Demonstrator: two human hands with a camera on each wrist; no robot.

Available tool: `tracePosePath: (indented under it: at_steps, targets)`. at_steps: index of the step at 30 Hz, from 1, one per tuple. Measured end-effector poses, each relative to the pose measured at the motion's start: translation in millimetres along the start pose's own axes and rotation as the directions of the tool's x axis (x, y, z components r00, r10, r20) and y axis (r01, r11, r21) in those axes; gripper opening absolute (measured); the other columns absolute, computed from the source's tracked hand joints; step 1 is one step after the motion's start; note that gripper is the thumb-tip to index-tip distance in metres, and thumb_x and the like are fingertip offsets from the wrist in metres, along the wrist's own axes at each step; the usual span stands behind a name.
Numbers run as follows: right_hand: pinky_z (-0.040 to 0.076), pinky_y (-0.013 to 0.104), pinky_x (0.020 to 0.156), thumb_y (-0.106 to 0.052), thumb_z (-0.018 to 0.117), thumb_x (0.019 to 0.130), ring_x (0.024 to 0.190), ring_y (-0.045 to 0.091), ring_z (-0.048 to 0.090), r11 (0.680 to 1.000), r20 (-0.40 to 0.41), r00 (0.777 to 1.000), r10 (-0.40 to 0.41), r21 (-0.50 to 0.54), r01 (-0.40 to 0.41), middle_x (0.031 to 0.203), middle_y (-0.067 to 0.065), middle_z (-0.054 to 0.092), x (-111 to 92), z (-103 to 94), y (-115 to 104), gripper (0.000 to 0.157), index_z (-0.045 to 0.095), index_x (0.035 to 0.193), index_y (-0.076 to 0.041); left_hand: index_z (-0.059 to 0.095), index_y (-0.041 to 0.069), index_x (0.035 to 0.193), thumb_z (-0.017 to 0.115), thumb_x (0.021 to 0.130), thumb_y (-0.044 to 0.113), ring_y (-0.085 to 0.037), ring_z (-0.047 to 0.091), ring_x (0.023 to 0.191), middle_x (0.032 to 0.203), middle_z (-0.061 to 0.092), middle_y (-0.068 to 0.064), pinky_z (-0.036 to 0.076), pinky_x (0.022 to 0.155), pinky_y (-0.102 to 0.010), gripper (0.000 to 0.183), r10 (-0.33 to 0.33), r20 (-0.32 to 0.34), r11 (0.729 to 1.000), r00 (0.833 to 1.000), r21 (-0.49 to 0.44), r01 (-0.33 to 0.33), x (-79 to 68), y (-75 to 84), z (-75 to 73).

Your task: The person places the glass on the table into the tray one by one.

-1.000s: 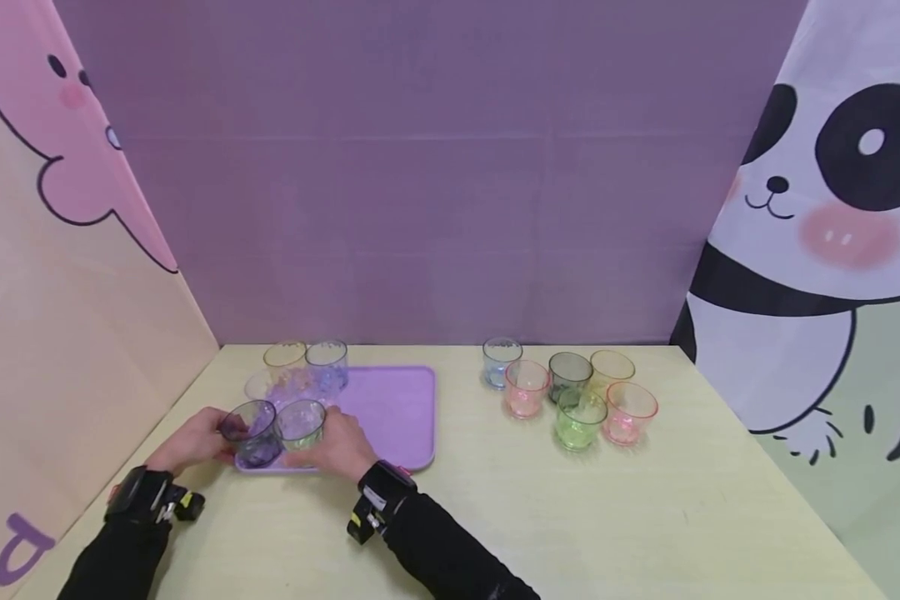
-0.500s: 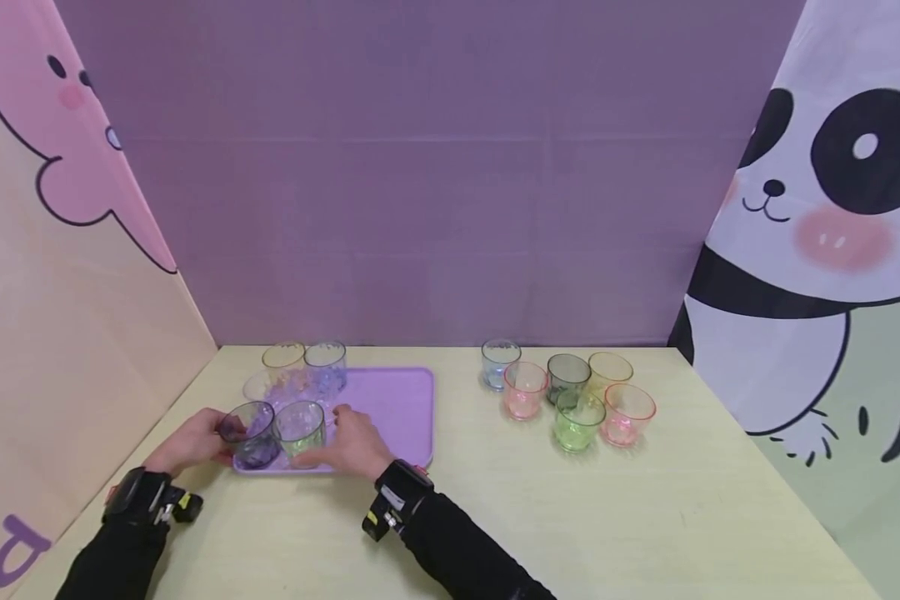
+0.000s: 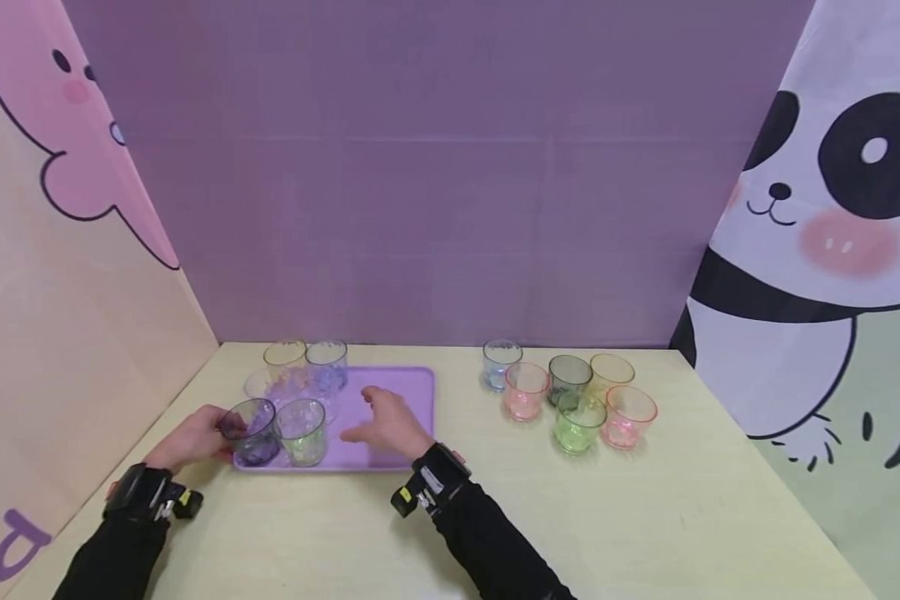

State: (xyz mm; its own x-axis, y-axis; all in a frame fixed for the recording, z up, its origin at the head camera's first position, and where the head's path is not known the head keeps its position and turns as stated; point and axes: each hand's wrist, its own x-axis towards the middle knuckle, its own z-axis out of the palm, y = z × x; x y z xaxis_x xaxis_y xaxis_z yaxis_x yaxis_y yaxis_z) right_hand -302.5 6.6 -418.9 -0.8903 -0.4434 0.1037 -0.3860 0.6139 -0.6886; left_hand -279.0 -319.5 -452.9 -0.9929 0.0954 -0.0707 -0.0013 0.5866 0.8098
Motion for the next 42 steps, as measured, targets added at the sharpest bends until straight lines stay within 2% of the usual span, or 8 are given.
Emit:
tracePosePath:
  at_steps: [6, 9, 17, 24, 29, 33, 38, 42]
  targets:
    - [0.05, 0.045, 0.103, -0.032, 0.077, 0.082, 0.124, 0.034, 0.056, 0.999, -0.025, 1.0, 0.005, 0.033, -0.004, 0.138, 0.019, 0.056, -4.9, -14.4, 9.8, 0.07, 0.051, 0.137, 0.001, 0.061, -0.017, 0.098, 0.052, 0.077, -0.015, -0.021, 0.066, 0.067, 0.083, 0.067, -0.015, 0.061, 0.059, -0.034, 0.023, 0.029, -0.011, 1.0, 1.0, -0.006, -0.029, 0.0, -1.6, 2.2]
    - [0.051, 0.046, 0.103, -0.032, 0.075, 0.083, 0.123, 0.036, 0.057, 0.999, -0.037, 0.999, -0.001, 0.039, 0.002, 0.138, 0.02, 0.056, -7.1, -22.1, 13.3, 0.067, 0.052, 0.136, 0.002, 0.061, -0.017, 0.099, 0.053, 0.077, -0.014, -0.021, 0.066, 0.069, 0.085, 0.067, -0.016, 0.061, 0.06, -0.035, 0.024, 0.04, -0.006, 0.999, 0.999, 0.001, -0.04, 0.2, -2.2, 1.6]
    - [0.056, 0.041, 0.095, -0.03, 0.075, 0.084, 0.111, 0.031, 0.066, 0.996, -0.101, 0.995, 0.016, 0.086, -0.007, 0.125, 0.019, 0.065, -12.5, -48.0, 23.7, 0.056, 0.061, 0.127, 0.003, 0.06, -0.02, 0.102, 0.052, 0.075, -0.015, -0.021, 0.067, 0.071, 0.089, 0.067, -0.02, 0.062, 0.062, -0.035, 0.028, 0.023, 0.0, 1.0, 1.0, -0.004, -0.023, 2.2, -0.6, -0.1]
    - [0.059, 0.038, 0.089, -0.03, 0.073, 0.085, 0.103, 0.028, 0.069, 0.998, -0.171, 0.984, 0.041, 0.063, -0.031, 0.116, 0.018, 0.07, -20.9, -76.3, 37.9, 0.049, 0.066, 0.122, 0.001, 0.06, -0.02, 0.103, 0.052, 0.076, -0.015, -0.022, 0.067, 0.07, 0.089, 0.067, -0.02, 0.062, 0.061, -0.035, 0.029, 0.03, -0.002, 1.0, 1.0, 0.004, -0.03, 2.6, 1.0, -0.2]
    - [0.057, 0.041, 0.092, -0.029, 0.07, 0.089, 0.109, 0.032, 0.066, 0.997, -0.166, 0.984, 0.064, 0.043, -0.057, 0.121, 0.021, 0.067, -26.6, -91.9, 41.8, 0.051, 0.062, 0.126, 0.004, 0.06, -0.02, 0.103, 0.052, 0.077, -0.015, -0.021, 0.066, 0.069, 0.088, 0.067, -0.019, 0.061, 0.061, -0.036, 0.027, 0.021, -0.001, 1.0, 1.0, 0.004, -0.021, 0.5, 0.0, -0.6]
    - [0.056, 0.042, 0.094, -0.035, 0.068, 0.09, 0.115, 0.031, 0.063, 0.99, -0.146, 0.98, 0.136, 0.043, -0.131, 0.126, 0.018, 0.065, -30.5, -104.8, 46.9, 0.058, 0.056, 0.134, 0.001, 0.06, -0.019, 0.102, 0.052, 0.079, -0.014, -0.021, 0.066, 0.069, 0.088, 0.067, -0.019, 0.061, 0.061, -0.036, 0.025, 0.023, 0.002, 1.0, 1.0, 0.006, -0.023, 1.2, -0.5, -0.8]
    - [0.052, 0.046, 0.1, -0.038, 0.065, 0.091, 0.122, 0.034, 0.058, 0.984, -0.118, 0.978, 0.172, 0.06, -0.166, 0.131, 0.02, 0.061, -40.0, -126.9, 54.7, 0.065, 0.049, 0.139, 0.003, 0.06, -0.018, 0.102, 0.053, 0.078, -0.014, -0.022, 0.066, 0.07, 0.088, 0.067, -0.019, 0.061, 0.062, -0.036, 0.025, 0.016, 0.008, 1.0, 1.0, 0.013, -0.016, 1.0, -0.4, -1.4]
    - [0.049, 0.048, 0.103, -0.037, 0.064, 0.092, 0.123, 0.038, 0.057, 0.981, -0.154, 0.969, 0.192, 0.006, -0.194, 0.133, 0.025, 0.058, -51.9, -147.3, 63.2, 0.063, 0.05, 0.137, 0.006, 0.06, -0.019, 0.104, 0.052, 0.078, -0.015, -0.022, 0.066, 0.071, 0.09, 0.067, -0.021, 0.062, 0.062, -0.036, 0.028, 0.018, 0.013, 1.0, 1.0, 0.022, -0.019, 0.3, 0.6, -2.4]
